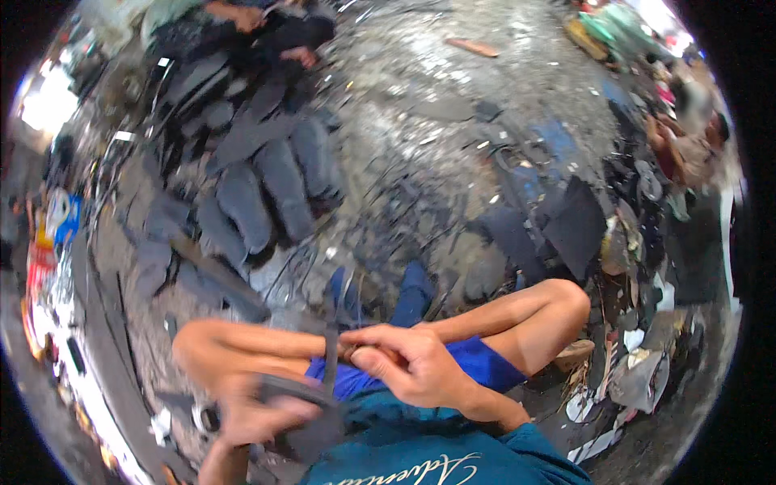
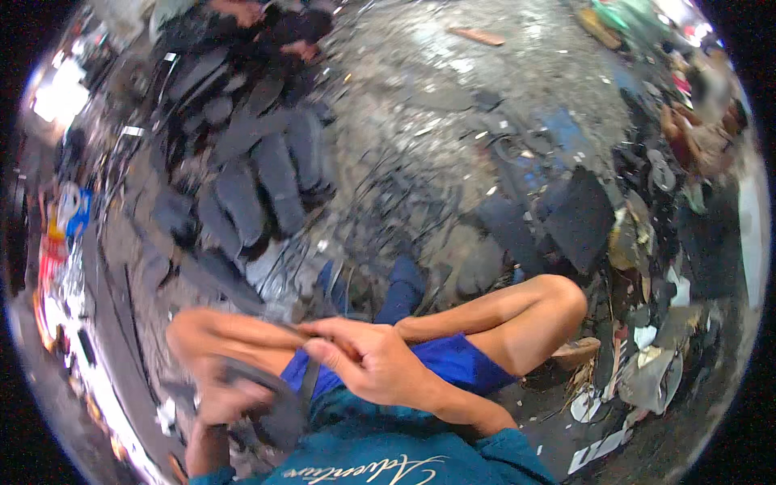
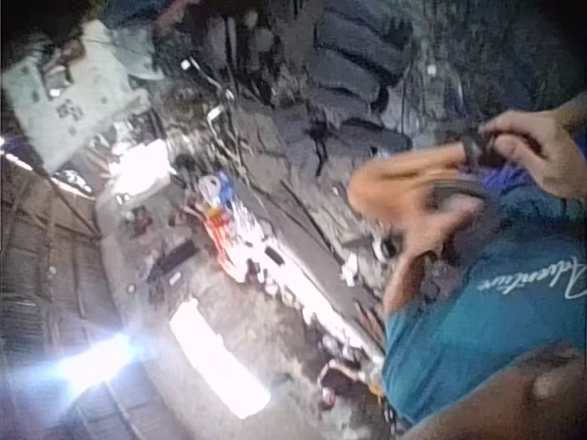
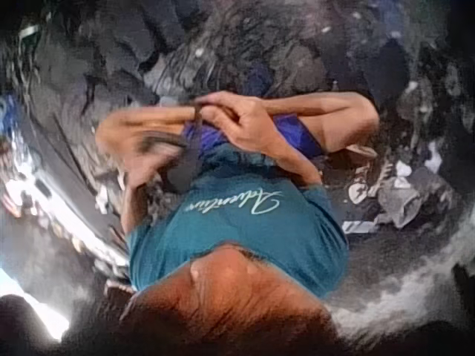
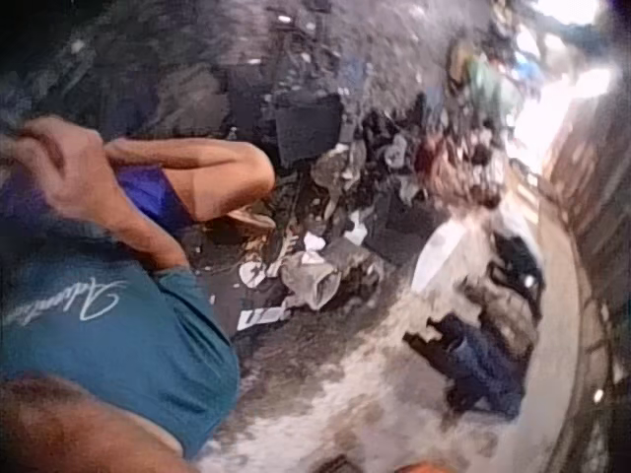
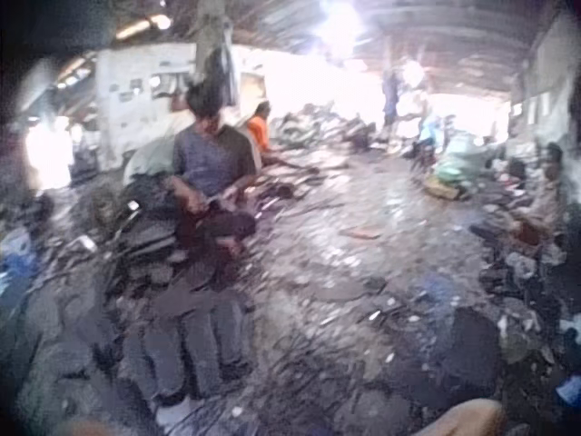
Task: The person sits on the floor and uses a curved knife to trim the edges of black shoe soles. They repeatedly cut along the perimeter of each sole, then place the trimmed pieces into a growing stack. Other workers are visible nearby doing similar work.
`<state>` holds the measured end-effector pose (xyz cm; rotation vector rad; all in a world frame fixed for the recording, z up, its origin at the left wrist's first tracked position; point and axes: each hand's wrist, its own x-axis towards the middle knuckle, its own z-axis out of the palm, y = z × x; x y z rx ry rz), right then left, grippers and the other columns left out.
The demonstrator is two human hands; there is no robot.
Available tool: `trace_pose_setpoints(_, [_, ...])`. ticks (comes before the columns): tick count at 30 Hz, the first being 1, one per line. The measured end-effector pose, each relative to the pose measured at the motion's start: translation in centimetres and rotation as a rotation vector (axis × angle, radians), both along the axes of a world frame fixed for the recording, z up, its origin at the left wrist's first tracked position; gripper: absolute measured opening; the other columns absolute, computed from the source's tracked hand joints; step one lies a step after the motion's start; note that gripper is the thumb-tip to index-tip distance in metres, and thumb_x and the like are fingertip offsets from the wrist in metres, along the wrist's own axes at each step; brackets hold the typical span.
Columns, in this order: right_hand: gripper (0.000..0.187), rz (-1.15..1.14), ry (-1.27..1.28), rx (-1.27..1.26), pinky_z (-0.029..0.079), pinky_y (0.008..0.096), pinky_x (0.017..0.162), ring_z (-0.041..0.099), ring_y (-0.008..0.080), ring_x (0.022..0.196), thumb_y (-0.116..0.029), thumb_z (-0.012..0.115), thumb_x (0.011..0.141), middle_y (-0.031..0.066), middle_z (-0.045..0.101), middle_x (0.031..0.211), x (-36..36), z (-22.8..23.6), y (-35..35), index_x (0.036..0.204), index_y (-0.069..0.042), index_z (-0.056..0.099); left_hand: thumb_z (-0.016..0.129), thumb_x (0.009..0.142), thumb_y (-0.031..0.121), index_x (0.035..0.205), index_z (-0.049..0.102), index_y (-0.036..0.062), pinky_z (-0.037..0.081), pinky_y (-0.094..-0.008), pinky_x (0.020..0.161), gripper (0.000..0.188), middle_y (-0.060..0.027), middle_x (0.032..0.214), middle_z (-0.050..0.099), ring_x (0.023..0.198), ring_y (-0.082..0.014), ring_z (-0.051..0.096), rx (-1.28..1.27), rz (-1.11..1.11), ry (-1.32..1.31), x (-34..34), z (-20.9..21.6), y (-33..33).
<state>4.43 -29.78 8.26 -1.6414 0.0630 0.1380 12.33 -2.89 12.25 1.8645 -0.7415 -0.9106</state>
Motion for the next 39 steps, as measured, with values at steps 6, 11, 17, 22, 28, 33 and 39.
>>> trace_pose_setpoints(6, [0.028, -0.332, -0.061, 0.044, 0.056, 0.0232, 0.075, 0.067, 0.0094, 0.085, -0.014, 0.057, 0.104, 0.0119, 0.074, 0.106, 0.4, -1.9, -2.2, 0.127, 0.003, 0.06, 0.067, 0.096, 0.024, 0.126, 0.062, 0.0036, 0.057, -0.0394, 0.094, 0.036, -0.0096, 0.119, 0.069, 0.104, -0.0248, 0.069, -0.503, 1.194, 0.098, 2.4, -6.9, 0.7])
trace_pose_setpoints(11, [0.027, -0.37, -0.202, -0.242, 0.044, 0.0244, 0.055, 0.054, 0.0101, 0.061, -0.011, 0.073, 0.092, 0.0073, 0.063, 0.078, -3.2, -4.5, -0.8, 0.114, 0.002, 0.068, 0.069, 0.095, 0.016, 0.111, 0.069, 0.0062, 0.059, -0.0361, 0.095, 0.019, -0.0055, 0.11, 0.074, 0.104, -0.0198, 0.07, -0.935, 1.164, 0.768, -0.1, -5.7, -6.9])
trace_pose_setpoints(17, [0.027, -0.169, -0.173, -0.375, 0.049, 0.0275, 0.051, 0.06, 0.0156, 0.057, -0.011, 0.081, 0.084, 0.011, 0.073, 0.087, -6.6, -3.8, 0.4, 0.108, -0.001, 0.073, 0.063, 0.101, 0.024, 0.113, 0.067, 0.0052, 0.063, -0.0339, 0.09, 0.023, -0.0083, 0.11, 0.074, 0.102, -0.0206, 0.072, -1.055, 1.278, 0.819, -1.9, -6.6, -4.8])
trace_pose_setpoints(22, [0.026, -0.063, -0.106, -0.402, 0.051, 0.0265, 0.053, 0.063, 0.0165, 0.058, -0.014, 0.082, 0.083, 0.0121, 0.075, 0.09, -7.5, -3.1, 0.0, 0.105, -0.002, 0.075, 0.06, 0.102, 0.02, 0.114, 0.065, 0.0044, 0.064, -0.037, 0.089, 0.02, -0.0097, 0.107, 0.074, 0.102, -0.0225, 0.072, -1.015, 1.296, 0.767, -3.4, -5.6, -4.4])
trace_pose_setpoints(28, [0.026, -0.002, -0.06, -0.379, 0.055, 0.0291, 0.057, 0.069, 0.0194, 0.063, -0.014, 0.08, 0.086, 0.0136, 0.074, 0.087, -5.5, -0.5, 1.6, 0.108, -0.001, 0.074, 0.057, 0.1, 0.016, 0.136, 0.047, -0.0039, 0.059, -0.0463, 0.096, 0.043, -0.0192, 0.119, 0.067, 0.109, -0.0311, 0.069, -0.863, 1.277, 0.699, -6.6, -8.4, -2.6])
trace_pose_setpoints(33, [0.025, 0.01, -0.1, -0.356, 0.056, 0.0305, 0.058, 0.07, 0.0206, 0.064, -0.016, 0.079, 0.088, 0.0128, 0.074, 0.086, -2.7, -0.8, 4.2, 0.107, -0.001, 0.074, 0.058, 0.099, 0.017, 0.128, 0.052, 0.0059, 0.065, -0.0385, 0.084, 0.032, -0.0117, 0.111, 0.07, 0.093, -0.0244, 0.074, -0.9, 1.296, 0.67, -7.3, -8.5, -2.1])
trace_pose_setpoints(39, [0.026, 0.035, -0.213, -0.34, 0.056, 0.0334, 0.06, 0.071, 0.0235, 0.068, -0.015, 0.077, 0.088, 0.0127, 0.073, 0.087, 0.6, -1.0, 6.5, 0.109, -0.001, 0.072, 0.062, 0.096, 0.023, 0.13, 0.052, 0.0057, 0.064, -0.0372, 0.078, 0.039, -0.0116, 0.106, 0.07, 0.09, -0.0252, 0.073, -0.862, 1.339, 0.674, -8.4, -9.4, -1.4])
